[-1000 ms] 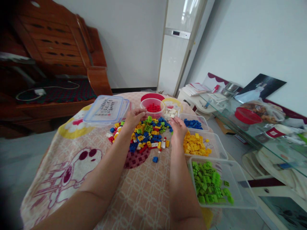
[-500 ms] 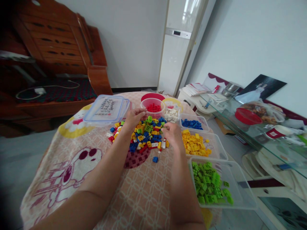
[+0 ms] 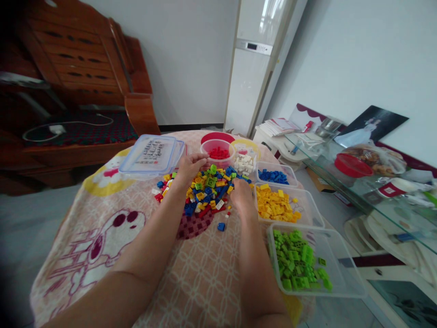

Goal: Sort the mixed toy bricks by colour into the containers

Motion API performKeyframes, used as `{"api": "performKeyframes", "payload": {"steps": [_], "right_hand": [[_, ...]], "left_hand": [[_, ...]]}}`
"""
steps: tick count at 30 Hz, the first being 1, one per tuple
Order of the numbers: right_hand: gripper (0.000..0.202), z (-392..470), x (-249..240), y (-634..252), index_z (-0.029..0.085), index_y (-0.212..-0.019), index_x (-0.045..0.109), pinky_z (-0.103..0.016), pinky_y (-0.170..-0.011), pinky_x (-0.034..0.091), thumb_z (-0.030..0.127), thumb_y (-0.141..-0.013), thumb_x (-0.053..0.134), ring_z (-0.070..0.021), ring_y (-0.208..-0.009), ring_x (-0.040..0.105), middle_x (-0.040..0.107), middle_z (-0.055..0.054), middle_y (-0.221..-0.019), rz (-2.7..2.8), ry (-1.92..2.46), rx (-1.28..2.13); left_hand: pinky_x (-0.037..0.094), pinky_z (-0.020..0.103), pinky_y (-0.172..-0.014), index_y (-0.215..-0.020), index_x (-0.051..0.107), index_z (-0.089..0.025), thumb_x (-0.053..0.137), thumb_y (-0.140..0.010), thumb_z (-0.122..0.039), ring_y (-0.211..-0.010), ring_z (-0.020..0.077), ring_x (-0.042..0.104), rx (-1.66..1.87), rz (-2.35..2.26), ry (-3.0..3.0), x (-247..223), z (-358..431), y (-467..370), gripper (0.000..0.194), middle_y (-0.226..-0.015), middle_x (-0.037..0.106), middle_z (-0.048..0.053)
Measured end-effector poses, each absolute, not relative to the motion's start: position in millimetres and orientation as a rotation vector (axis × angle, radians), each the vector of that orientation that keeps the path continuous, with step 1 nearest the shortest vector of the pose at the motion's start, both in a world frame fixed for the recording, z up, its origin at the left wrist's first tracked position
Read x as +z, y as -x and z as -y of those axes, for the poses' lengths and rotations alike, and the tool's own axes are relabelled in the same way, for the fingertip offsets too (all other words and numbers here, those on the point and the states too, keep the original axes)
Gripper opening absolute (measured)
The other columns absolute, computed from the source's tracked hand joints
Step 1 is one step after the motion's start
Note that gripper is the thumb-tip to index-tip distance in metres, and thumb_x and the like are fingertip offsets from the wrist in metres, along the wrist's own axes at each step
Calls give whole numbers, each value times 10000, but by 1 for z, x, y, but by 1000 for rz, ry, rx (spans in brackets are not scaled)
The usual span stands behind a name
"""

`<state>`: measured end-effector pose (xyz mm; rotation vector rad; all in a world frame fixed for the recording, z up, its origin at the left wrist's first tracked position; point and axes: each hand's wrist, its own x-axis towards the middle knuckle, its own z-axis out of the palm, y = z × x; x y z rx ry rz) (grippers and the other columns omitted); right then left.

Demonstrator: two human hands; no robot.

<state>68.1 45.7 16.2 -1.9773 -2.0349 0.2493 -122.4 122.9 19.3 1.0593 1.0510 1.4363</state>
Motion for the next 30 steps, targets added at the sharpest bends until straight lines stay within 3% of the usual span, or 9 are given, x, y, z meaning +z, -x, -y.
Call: {"api": "performKeyframes", "payload": {"steps": [9,13,17,22,26,30], "right_hand": [[351,-60,1,-87,152,-987,792,-276,-763,514,88,-786,512,-198,-807,709,771,-75,-855,1718,1875,385],[274,-54,8,-85,170,-915,803,-264,-749,510,133,-783,566,-190,-785,713,767,-61,-817,1764,1919,443],[164,-49,13,-81,166,-776,788,-243,-684,481,229,-817,641,-181,-708,700,714,-44,-657,1899,1971,500],[290,-43,19,-77,180,-673,733,-235,-606,464,356,-883,637,-169,-602,677,666,-41,-553,1981,2019,645],[281,-38,25,-73,186,-630,677,-239,-497,453,326,-868,629,-162,-456,621,651,-24,-520,1969,1982,941],[143,-35,30,-73,183,-684,705,-224,-479,464,155,-789,612,-165,-449,633,625,3,-484,1963,1887,1138]], "left_hand": [[592,274,-708,-891,739,-126,682,-724,-175,-648,129,686,1419,-1055,-1107,14,-125,123,184,-692,726,8],[581,268,-706,-903,737,-125,681,-729,-178,-652,124,683,1419,-1038,-1107,15,-123,124,191,-728,734,20],[582,282,-721,-911,737,-123,701,-729,-190,-671,133,691,1409,-1056,-1106,15,-123,124,198,-751,736,30],[596,294,-736,-914,743,-120,689,-734,-172,-662,133,690,1416,-1063,-1101,15,-124,123,195,-721,726,18],[598,280,-724,-896,738,-119,678,-735,-154,-646,121,680,1423,-1054,-1085,16,-124,122,176,-702,720,5],[595,283,-722,-878,733,-118,690,-733,-149,-637,121,674,1425,-1047,-1076,16,-124,122,155,-694,715,7]]}}
